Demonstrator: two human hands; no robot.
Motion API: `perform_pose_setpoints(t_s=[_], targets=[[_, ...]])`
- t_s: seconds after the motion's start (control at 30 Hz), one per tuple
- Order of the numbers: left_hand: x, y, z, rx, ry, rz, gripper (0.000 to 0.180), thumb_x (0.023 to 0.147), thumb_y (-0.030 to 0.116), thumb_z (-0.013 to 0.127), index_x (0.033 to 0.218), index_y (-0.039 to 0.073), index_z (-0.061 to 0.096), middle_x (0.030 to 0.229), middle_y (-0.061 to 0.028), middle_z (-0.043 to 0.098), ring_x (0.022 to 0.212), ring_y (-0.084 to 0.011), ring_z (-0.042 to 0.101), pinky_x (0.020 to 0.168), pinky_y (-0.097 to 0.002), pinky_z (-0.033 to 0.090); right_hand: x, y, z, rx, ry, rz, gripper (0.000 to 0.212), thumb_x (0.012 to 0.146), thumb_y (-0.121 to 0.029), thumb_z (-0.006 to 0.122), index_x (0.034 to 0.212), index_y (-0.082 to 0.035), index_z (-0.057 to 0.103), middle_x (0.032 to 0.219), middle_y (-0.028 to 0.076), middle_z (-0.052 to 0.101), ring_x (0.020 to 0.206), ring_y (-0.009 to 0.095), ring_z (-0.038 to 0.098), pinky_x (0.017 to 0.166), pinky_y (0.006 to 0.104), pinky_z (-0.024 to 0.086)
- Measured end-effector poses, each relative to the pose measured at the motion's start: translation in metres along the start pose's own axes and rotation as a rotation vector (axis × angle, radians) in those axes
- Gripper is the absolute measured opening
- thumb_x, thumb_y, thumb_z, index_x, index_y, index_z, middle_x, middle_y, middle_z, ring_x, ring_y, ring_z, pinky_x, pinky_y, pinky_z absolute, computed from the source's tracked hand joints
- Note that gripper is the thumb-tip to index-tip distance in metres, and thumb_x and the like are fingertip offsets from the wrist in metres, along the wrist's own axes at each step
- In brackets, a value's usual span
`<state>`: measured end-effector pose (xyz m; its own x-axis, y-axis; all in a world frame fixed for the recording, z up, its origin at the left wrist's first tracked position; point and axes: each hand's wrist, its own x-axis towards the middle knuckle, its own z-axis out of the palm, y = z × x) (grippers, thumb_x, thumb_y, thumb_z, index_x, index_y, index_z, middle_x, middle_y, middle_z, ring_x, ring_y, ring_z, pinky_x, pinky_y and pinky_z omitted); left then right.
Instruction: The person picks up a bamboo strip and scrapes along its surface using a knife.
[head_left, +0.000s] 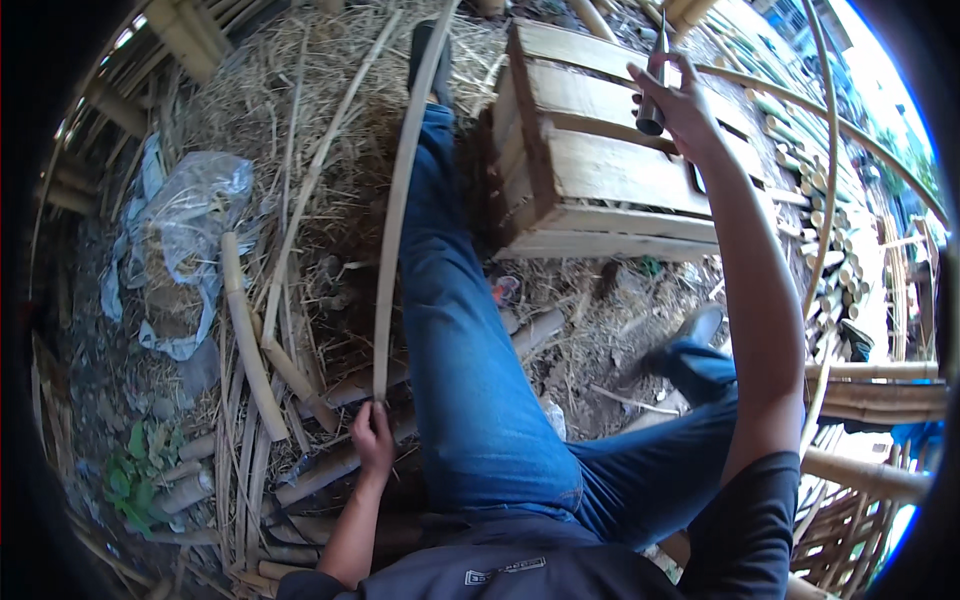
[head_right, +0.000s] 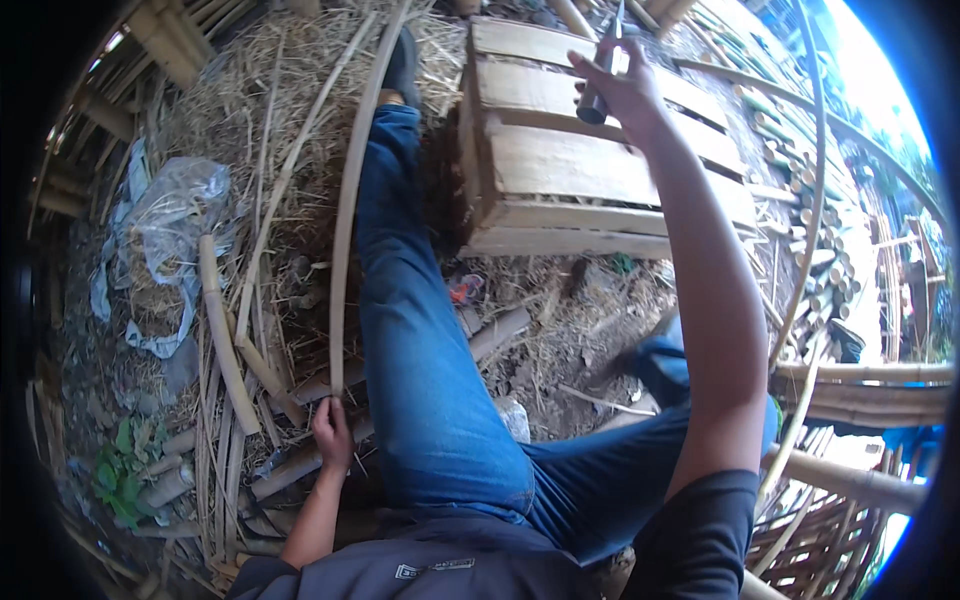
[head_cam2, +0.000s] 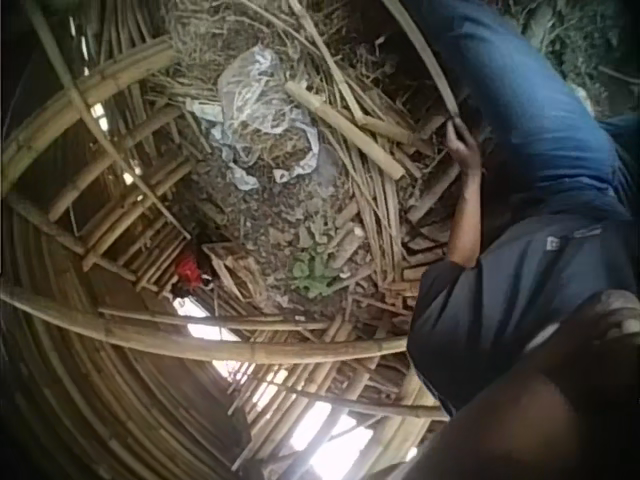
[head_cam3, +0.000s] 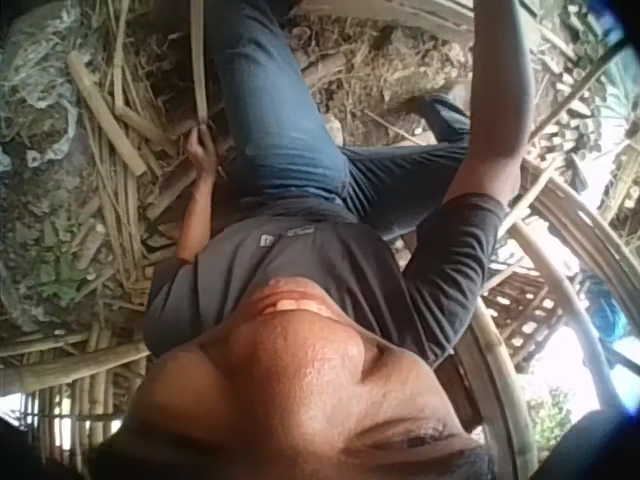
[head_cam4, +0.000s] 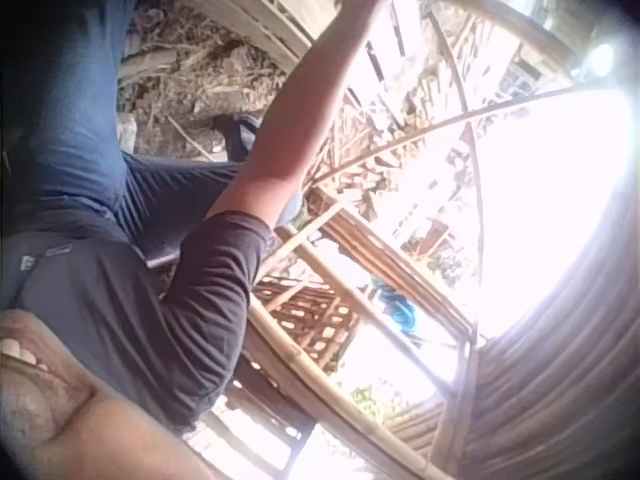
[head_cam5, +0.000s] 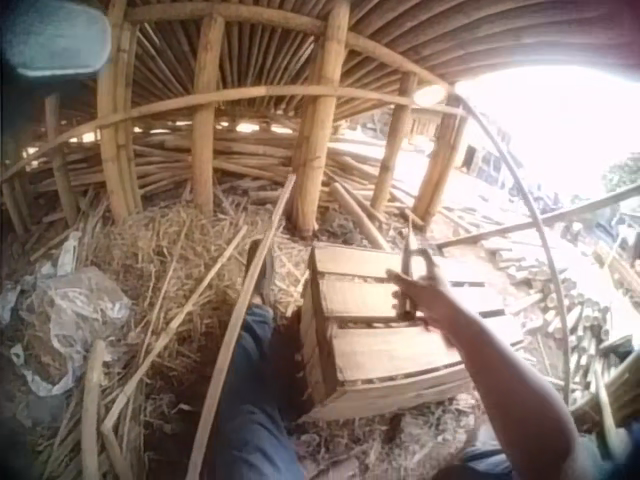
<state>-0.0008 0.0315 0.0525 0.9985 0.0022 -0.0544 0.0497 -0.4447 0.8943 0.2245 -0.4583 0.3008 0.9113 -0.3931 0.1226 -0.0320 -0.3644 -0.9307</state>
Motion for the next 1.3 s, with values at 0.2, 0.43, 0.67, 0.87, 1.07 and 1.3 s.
perform_pose_setpoints(t_s=[0.2,0.43,0.67,0.87,1.07,1.3], targets=[[-0.035,-0.001,-0.006,0.052,0.030,0.089,0.029,0.100,0.018,0.047,0.077,0.001,0.051,0.059,-0.0012,0.042,0.051,-0.0120,0.040,0.048,-0.0302,0.029,-0.021,-0.018,-0.103,-0.068,0.126,-0.128,0.080,0.081,-0.019,0.079,0.131,0.000,0.020,0.101,0.020,0.059,0.085,0.020,0.066,0.073,0.0324,0.060],[-0.049,0.031,0.019,-0.064,0.022,-0.072,0.028,0.100,0.018,0.047,0.079,0.001,0.052,0.058,0.0013,0.040,0.052,-0.0085,0.037,0.048,-0.0291,0.026,-0.019,0.069,-0.150,-0.697,0.133,0.247,0.065,0.066,-0.063,0.079,0.078,-0.001,0.063,0.062,0.005,0.059,0.049,0.014,0.058,0.050,0.0275,0.051],[-0.071,0.028,0.014,0.013,0.012,-0.038,0.030,0.101,0.019,0.046,0.075,0.003,0.045,0.057,0.0021,0.037,0.050,-0.0073,0.036,0.046,-0.0285,0.027,-0.019,0.092,-0.138,-0.964,0.211,0.176,0.092,0.058,-0.077,0.072,0.095,0.006,0.067,0.091,0.024,0.069,0.091,0.032,0.069,0.081,0.0424,0.055],[-0.110,0.016,-0.056,0.380,-0.136,0.163,0.027,0.096,0.022,0.046,0.076,0.004,0.045,0.052,-0.0076,0.042,0.040,-0.0238,0.041,0.043,-0.0372,0.032,-0.023,0.076,-0.143,-0.898,0.117,0.139,0.078,0.067,-0.071,0.071,0.089,0.004,0.068,0.085,0.020,0.069,0.077,0.026,0.070,0.069,0.0382,0.057],[-0.134,0.022,-0.140,0.677,-0.345,0.358,0.028,0.091,0.025,0.048,0.073,0.004,0.046,0.052,-0.0136,0.046,0.048,-0.0378,0.051,0.050,-0.0482,0.038,-0.025,0.088,-0.203,-0.432,0.230,0.227,0.065,0.078,-0.059,0.068,0.103,0.000,0.059,0.082,0.004,0.057,0.063,0.012,0.053,0.053,0.0298,0.047],[-0.150,0.005,-0.196,0.738,-0.508,0.332,0.027,0.088,0.024,0.054,0.071,0.005,0.047,0.054,-0.0146,0.051,0.049,-0.0385,0.055,0.049,-0.0486,0.042,-0.051,0.102,-0.277,-0.366,0.259,0.351,0.063,0.076,-0.055,0.072,0.105,-0.001,0.061,0.094,0.005,0.053,0.074,0.012,0.051,0.063,0.0279,0.046]])
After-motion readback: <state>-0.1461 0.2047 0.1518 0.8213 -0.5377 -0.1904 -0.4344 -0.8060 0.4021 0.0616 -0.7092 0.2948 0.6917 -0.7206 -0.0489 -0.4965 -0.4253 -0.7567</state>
